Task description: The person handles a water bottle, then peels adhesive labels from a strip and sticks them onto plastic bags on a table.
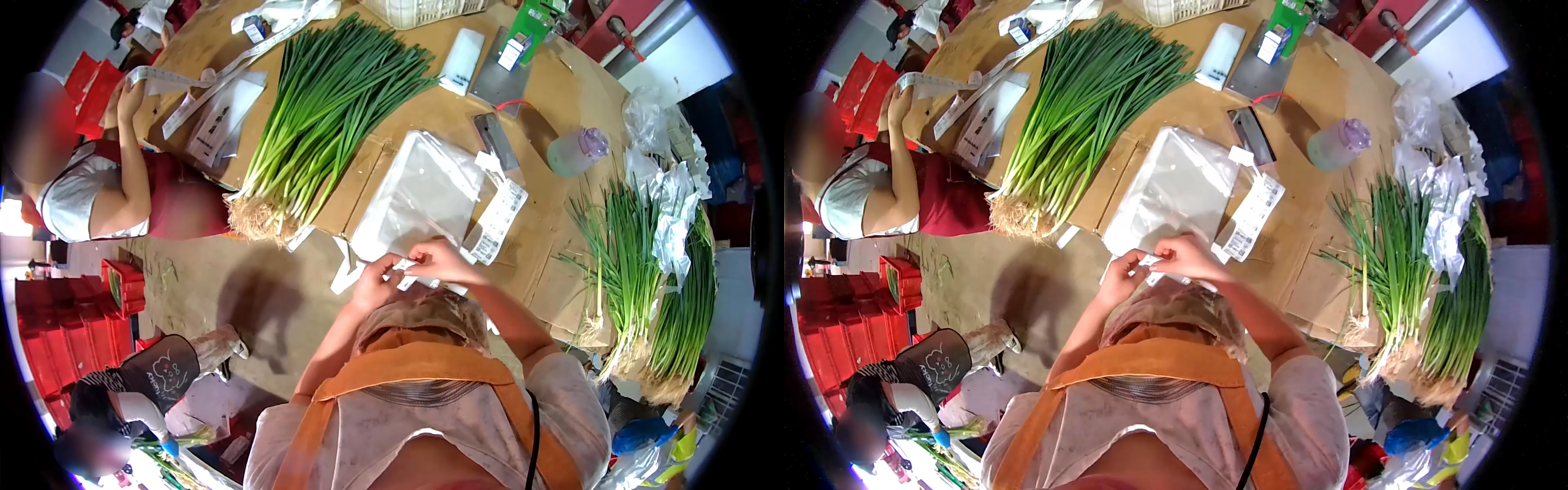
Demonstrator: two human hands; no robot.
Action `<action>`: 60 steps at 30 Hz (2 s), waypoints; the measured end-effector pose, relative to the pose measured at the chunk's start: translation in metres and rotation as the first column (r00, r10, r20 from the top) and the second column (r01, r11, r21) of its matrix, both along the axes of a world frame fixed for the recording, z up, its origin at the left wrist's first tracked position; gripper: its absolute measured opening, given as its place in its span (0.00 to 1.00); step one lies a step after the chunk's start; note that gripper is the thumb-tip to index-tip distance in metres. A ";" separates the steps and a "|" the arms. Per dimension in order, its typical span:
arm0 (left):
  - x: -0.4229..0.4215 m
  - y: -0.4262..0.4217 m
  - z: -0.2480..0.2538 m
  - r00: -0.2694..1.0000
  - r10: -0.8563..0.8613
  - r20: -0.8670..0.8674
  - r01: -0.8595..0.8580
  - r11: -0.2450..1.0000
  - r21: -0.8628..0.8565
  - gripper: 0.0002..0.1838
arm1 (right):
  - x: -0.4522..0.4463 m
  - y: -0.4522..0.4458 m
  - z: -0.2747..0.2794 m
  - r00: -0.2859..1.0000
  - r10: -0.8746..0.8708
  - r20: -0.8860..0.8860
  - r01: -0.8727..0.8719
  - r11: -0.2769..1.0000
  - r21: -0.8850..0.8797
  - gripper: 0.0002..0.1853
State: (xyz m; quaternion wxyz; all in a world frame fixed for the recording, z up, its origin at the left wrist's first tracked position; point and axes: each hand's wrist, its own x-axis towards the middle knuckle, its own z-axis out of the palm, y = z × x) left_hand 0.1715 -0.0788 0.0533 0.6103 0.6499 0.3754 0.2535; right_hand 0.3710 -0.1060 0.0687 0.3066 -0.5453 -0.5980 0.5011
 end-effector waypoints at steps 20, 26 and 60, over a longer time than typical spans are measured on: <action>-0.021 0.002 -0.006 0.996 0.081 -0.041 -0.085 0.992 -0.091 0.10 | 0.063 0.026 -0.068 0.920 -0.383 0.079 0.365 0.914 0.180 0.03; -0.016 0.002 -0.003 0.988 0.135 0.072 -0.115 0.965 -0.236 0.04 | 0.110 0.029 0.030 0.360 -0.933 -0.001 0.557 0.214 0.803 0.11; -0.007 -0.008 -0.011 0.991 0.040 0.129 -0.017 0.984 -0.176 0.07 | 0.089 0.020 0.063 0.665 -0.737 0.124 0.421 0.506 0.753 0.12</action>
